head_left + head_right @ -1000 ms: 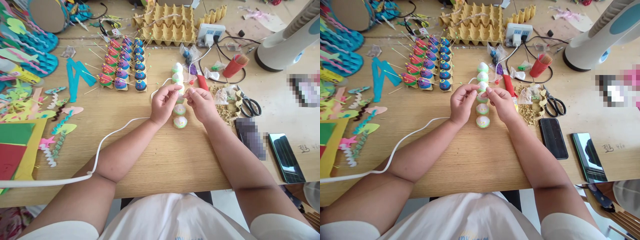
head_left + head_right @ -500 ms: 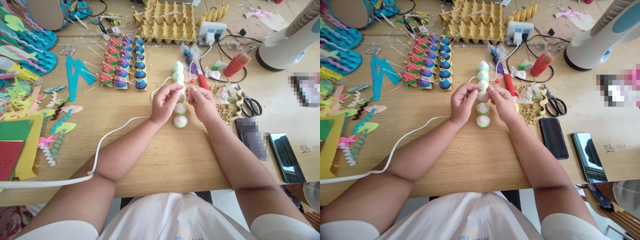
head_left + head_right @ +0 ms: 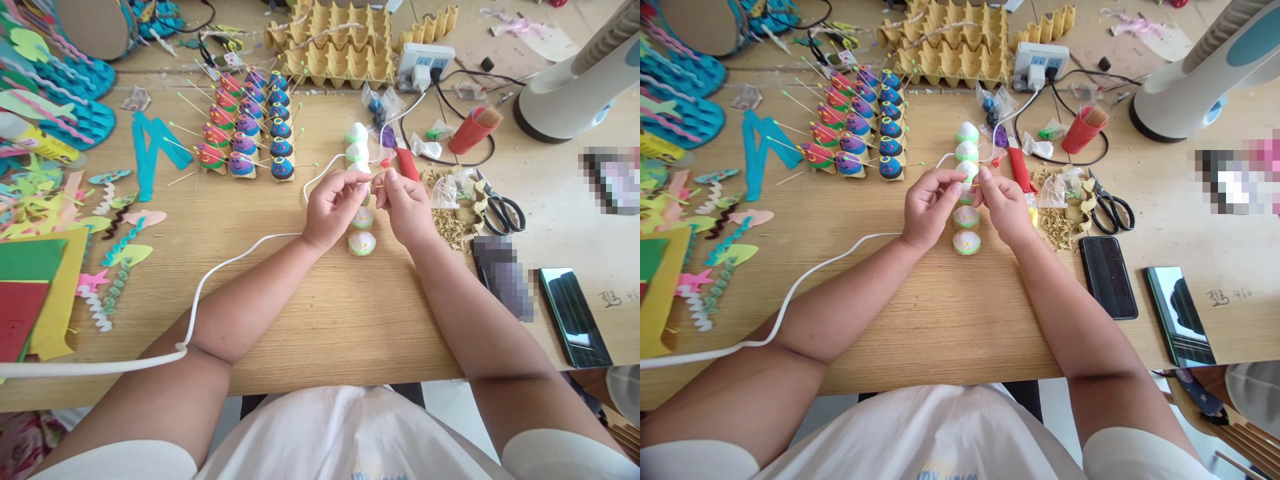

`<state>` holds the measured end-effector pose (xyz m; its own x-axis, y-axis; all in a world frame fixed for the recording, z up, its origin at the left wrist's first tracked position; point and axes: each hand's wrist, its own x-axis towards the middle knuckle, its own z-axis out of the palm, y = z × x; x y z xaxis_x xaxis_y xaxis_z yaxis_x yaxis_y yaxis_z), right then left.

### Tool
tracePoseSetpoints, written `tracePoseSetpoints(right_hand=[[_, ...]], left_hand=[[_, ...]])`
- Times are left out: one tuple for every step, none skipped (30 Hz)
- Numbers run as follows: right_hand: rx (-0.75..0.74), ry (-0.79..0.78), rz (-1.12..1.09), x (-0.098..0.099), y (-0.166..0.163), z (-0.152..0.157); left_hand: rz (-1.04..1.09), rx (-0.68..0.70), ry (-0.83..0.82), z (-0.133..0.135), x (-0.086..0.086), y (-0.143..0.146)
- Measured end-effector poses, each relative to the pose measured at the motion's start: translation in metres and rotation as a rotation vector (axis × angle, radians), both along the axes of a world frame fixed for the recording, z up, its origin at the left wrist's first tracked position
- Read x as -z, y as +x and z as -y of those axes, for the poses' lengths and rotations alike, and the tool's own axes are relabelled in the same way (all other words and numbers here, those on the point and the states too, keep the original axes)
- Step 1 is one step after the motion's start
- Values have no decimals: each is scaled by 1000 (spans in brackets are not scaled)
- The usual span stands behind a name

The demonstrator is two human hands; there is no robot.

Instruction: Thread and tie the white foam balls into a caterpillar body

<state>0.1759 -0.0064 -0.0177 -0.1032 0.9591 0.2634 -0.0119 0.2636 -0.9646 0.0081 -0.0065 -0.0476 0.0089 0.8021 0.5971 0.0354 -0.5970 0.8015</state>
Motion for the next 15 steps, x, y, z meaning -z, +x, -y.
tracePoseSetpoints(right_hand=[[2,4,-1,1,0,0],[4,4,1,1,-1,0],[6,2,6,1,-1,0],[7,2,14,1,-1,0],[8,4,25,1,-1,0],[10,8,38,1,-1,0],[12,15,53,0,-1,1],[14,23,69,-1,-1,2],[14,33,84,-2,-1,3],[10,41,98,-4,-1,4],[3,49,111,-5,-1,5],[-9,57,122,-5,-1,5],[-23,64,131,-5,-1,6],[-36,69,139,-5,-1,6],[-44,73,143,-4,0,6]], left_hand=[[-6,7,0,0,-1,0],[-11,17,3,1,-2,1],[-17,25,9,1,-3,1],[-22,33,17,1,-4,1],[-27,40,23,0,-4,1],[-34,46,27,0,-4,1],[-43,50,29,0,-4,1],[-54,53,27,0,-4,1],[-65,54,25,-1,-4,1],[-76,50,24,0,-4,1],[-83,42,24,0,-4,1],[-85,33,25,0,-4,1],[-82,24,27,0,-5,1],[-73,16,29,1,-5,1],[-59,11,29,1,-5,1]])
